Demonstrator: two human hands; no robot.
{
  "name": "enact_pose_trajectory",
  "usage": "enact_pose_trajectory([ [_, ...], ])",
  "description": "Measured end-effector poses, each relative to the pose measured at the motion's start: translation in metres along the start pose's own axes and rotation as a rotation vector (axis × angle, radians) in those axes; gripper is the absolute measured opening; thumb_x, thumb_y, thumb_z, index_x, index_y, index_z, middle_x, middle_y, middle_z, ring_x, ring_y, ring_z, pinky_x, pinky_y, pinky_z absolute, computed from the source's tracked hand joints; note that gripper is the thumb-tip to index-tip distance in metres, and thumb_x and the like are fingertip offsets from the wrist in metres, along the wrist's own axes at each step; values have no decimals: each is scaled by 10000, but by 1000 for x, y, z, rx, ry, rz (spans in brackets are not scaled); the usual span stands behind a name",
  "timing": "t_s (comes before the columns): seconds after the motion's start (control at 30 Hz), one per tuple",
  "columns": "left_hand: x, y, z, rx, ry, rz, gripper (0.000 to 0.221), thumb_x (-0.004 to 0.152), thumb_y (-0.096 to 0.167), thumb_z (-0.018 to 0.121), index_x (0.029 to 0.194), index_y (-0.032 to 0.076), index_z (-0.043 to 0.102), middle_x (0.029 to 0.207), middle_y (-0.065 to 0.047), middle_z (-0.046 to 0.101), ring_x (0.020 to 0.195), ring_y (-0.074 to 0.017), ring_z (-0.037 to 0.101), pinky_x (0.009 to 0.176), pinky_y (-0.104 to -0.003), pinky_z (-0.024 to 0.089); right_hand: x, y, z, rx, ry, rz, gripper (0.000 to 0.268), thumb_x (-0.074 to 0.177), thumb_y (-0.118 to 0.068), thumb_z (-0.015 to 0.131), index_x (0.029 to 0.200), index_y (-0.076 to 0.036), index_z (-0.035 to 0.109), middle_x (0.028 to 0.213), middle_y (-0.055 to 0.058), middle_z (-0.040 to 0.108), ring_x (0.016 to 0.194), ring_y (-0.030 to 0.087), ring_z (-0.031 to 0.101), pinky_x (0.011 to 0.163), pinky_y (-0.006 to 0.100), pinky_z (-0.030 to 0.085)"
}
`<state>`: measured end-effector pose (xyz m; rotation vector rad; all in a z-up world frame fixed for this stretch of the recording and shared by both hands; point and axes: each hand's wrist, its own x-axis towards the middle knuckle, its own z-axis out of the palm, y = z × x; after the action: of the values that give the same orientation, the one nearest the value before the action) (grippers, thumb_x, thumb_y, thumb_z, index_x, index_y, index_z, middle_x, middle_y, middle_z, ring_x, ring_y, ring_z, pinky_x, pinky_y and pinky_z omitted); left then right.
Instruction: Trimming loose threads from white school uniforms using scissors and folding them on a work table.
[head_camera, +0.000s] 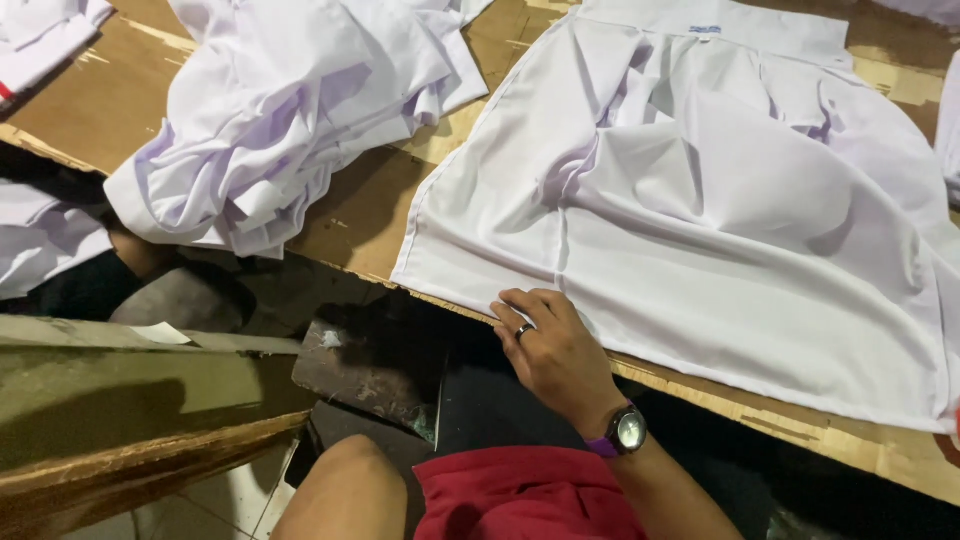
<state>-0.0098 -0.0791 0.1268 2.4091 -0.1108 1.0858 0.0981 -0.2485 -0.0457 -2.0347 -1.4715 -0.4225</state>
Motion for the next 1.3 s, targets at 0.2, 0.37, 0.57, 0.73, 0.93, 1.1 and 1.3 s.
enact_pose_trajectory([
  [0.2, 7, -29, 16, 39, 43, 27, 173, 947, 180, 656, 997, 18, 621, 960, -152, 613, 936, -333, 583, 961, -518, 441, -1, 2, 1, 18, 12, -18, 255, 1007, -227, 649, 1190, -71, 734, 1133, 92, 688, 1047, 280, 635, 958, 376, 525],
  [0.37, -76, -200, 96, 51, 66, 47, 137, 947, 143, 646, 981, 15, 610, 930, -153, 607, 895, -327, 576, 928, -514, 434, -1, 3, 2, 22, 18, -16, 241, 1006, -222, 648, 1172, -72, 739, 1121, 84, 692, 1043, 276, 636, 952, 373, 526],
  [0.57, -44, -160, 78, 57, 99, 68, 97, 947, 100, 635, 962, 13, 596, 895, -154, 599, 846, -320, 568, 888, -509, 425, 2, 1, -2, 2, 13, -10, 244, 1008, -227, 644, 1178, -78, 736, 1107, 84, 690, 1037, 271, 636, 930, 370, 527],
  [0.73, 17, 11, 7, 58, 127, 80, 68, 946, 63, 626, 946, 10, 584, 865, -155, 592, 805, -313, 560, 855, -504, 417, 1, 2, -3, -18, 1, -21, 248, 1010, -229, 641, 1186, -81, 733, 1099, 86, 690, 1028, 269, 638, 916, 369, 527],
  [0.93, 17, 33, -2, 61, 173, 91, 51, 946, 19, 615, 926, 7, 570, 829, -156, 584, 755, -306, 552, 815, -500, 408, 4, 0, -5, 9, -3, -12, 246, 1008, -232, 647, 1174, -75, 741, 1106, 91, 695, 1036, 273, 638, 932, 370, 522],
  [1.1, 3, 38, 10, 32, 210, 48, 63, 946, -17, 606, 910, 4, 559, 799, -157, 577, 714, -300, 544, 782, -495, 400, 2, 3, 0, 4, -7, -12, 250, 1007, -232, 652, 1188, -81, 736, 1117, 91, 694, 1046, 278, 642, 942, 374, 527],
  [1.3, -31, 46, 13, 61, 226, -49, 97, 945, -61, 596, 891, 1, 545, 763, -158, 569, 665, -292, 536, 742, -491, 391, 7, -3, -12, 47, -34, -29, 249, 1002, -177, 685, 1196, -28, 733, 1177, 111, 687, 1040, 300, 621, 949, 390, 531],
])
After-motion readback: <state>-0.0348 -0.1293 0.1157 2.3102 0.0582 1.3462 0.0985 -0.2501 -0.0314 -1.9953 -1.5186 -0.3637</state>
